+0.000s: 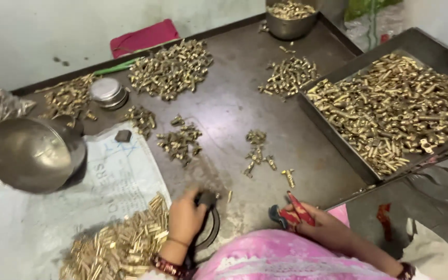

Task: Sorting and using wire cutters to clip off excess metal from small brass components at a workbench.

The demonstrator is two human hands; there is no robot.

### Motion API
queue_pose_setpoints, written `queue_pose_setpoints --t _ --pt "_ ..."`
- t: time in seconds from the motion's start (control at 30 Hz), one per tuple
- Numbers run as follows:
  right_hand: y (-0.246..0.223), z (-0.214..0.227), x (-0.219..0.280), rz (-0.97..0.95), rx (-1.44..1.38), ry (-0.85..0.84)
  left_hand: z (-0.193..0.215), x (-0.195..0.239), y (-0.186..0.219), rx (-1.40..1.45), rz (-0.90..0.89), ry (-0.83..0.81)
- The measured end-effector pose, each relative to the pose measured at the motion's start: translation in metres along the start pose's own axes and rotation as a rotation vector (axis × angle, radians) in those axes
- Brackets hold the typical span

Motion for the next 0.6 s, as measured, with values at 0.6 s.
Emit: queue_pose_setpoints --t 0.6 --pt "-0.201 -0.102 -0.004 0.56 1.089 -0.062 0.076 0.027 0.098 1.272 -0.607 -0.14"
Point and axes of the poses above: each hand's wrist, its own x-axis away from the middle knuckle, its own z-axis out of the back of the hand, y = z × x, the point moved 3 cm from there along -x, towards the middle knuckle, and after that the axes turned 2 degrees about -y, right-handed, at the moved point
